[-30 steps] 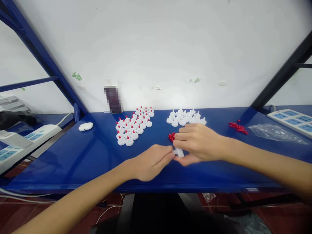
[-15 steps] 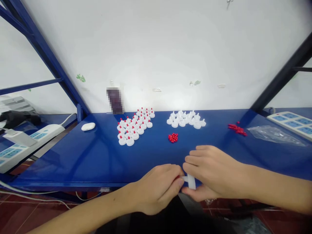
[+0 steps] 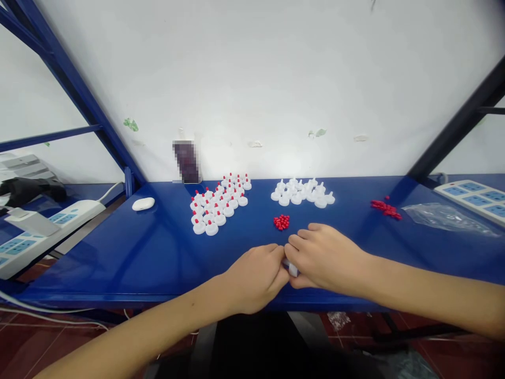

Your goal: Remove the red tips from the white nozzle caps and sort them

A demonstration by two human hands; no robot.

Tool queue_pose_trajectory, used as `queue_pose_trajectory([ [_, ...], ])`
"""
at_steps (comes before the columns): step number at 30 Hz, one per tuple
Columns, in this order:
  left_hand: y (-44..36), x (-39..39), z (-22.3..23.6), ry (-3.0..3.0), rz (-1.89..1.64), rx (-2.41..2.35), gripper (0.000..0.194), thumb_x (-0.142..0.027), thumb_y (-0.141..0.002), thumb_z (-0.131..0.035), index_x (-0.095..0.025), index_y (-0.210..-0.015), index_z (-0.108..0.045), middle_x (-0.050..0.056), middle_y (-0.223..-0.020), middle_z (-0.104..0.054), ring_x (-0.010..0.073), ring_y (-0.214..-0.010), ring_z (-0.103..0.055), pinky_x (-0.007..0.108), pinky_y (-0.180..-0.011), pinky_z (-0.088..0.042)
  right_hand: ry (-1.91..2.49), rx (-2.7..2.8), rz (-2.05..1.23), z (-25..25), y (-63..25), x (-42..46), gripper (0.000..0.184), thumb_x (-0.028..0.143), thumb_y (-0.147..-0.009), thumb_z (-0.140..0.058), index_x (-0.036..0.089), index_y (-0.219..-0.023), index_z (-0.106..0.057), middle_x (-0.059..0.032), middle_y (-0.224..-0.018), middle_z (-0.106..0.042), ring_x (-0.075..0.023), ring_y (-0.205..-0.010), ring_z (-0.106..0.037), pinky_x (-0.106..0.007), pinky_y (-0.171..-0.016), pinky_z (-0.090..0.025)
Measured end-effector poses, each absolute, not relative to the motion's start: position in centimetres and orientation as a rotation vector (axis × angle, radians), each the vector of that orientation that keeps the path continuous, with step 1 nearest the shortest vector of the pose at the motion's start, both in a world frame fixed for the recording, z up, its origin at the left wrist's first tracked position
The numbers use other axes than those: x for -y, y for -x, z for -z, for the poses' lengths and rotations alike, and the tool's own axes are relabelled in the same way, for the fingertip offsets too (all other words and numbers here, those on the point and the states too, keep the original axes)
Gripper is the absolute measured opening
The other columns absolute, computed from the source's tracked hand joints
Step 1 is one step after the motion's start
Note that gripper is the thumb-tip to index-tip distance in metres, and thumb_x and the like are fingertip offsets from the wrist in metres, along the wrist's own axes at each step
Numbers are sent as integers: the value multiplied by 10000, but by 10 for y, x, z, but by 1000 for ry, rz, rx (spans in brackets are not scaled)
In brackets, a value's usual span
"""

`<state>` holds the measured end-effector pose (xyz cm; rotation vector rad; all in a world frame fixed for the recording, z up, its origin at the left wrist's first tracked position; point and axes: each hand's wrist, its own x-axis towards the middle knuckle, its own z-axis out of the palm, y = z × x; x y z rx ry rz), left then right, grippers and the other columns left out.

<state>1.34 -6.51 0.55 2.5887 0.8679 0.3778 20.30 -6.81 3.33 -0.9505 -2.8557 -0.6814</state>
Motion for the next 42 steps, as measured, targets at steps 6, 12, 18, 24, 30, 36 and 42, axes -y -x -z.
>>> queue_pose_trajectory([
  [6, -22, 39, -2, -2759, -323, -888, 159, -225, -907, -415, -180, -787, -508, 51, -792, -635, 195, -695, -568, 310, -637, -380, 1082, 2798, 727, -31, -200, 65, 353, 470, -736, -765, 174, -648, -595, -27, -580, -613, -173, -498, -562, -312, -525, -176],
  [12, 21, 24, -11, -2557, -473, -1437, 302, -176, -891, -319, -218, -592, -313, -6, -517, -392, 156, -516, -411, 308, -560, -276, 1283, 2519, 892, -33, -256, 57, 376, 456, -877, -578, 199, -604, -551, -59, -544, -557, -164, -456, -474, -333, -517, -174],
  [18, 6, 17, -14, -2739, -566, -1126, 273, -216, -951, -286, -187, -750, -468, 34, -753, -507, 178, -698, -480, 321, -680, -380, 1416, 2395, 326, -22, -313, 2, 386, 502, -952, -440, 173, -1005, -634, -103, -889, -650, -225, -724, -613, -330, -603, -408],
  [24, -17, -53, 15, -2785, -524, -1026, 323, -205, -961, -294, -136, -918, -606, 98, -918, -595, 210, -857, -564, 361, -852, -456, 1379, 2038, 125, -19, -311, -39, 371, 373, -864, -546, 172, -1168, -619, -91, -909, -664, -230, -739, -625, -374, -712, -494],
  [30, -17, -68, 27, -2739, -578, -991, 296, -169, -908, -391, -156, -1125, -593, 92, -1039, -655, 220, -932, -589, 348, -840, -460, 1405, 1891, -9, -5, -301, -56, 363, 434, -854, -621, 163, -1095, -609, -85, -883, -702, -218, -721, -636, -342, -682, -487],
  [36, -16, -59, 27, -2740, -648, -1020, 288, -210, -925, -422, -179, -1175, -562, 44, -869, -606, 212, -884, -537, 329, -790, -429, 1269, 2110, 185, 12, -308, -57, 317, 403, -933, -523, 165, -989, -724, -121, -1011, -656, -252, -924, -616, -364, -797, -470],
  [42, -5, -55, 27, -2716, -640, -943, 256, -260, -937, -465, -192, -1163, -566, 50, -959, -586, 204, -915, -540, 347, -850, -446, 1375, 2131, 121, 19, -316, -54, 279, 358, -918, -535, 172, -910, -742, -62, -751, -637, -198, -706, -576, -318, -680, -417],
])
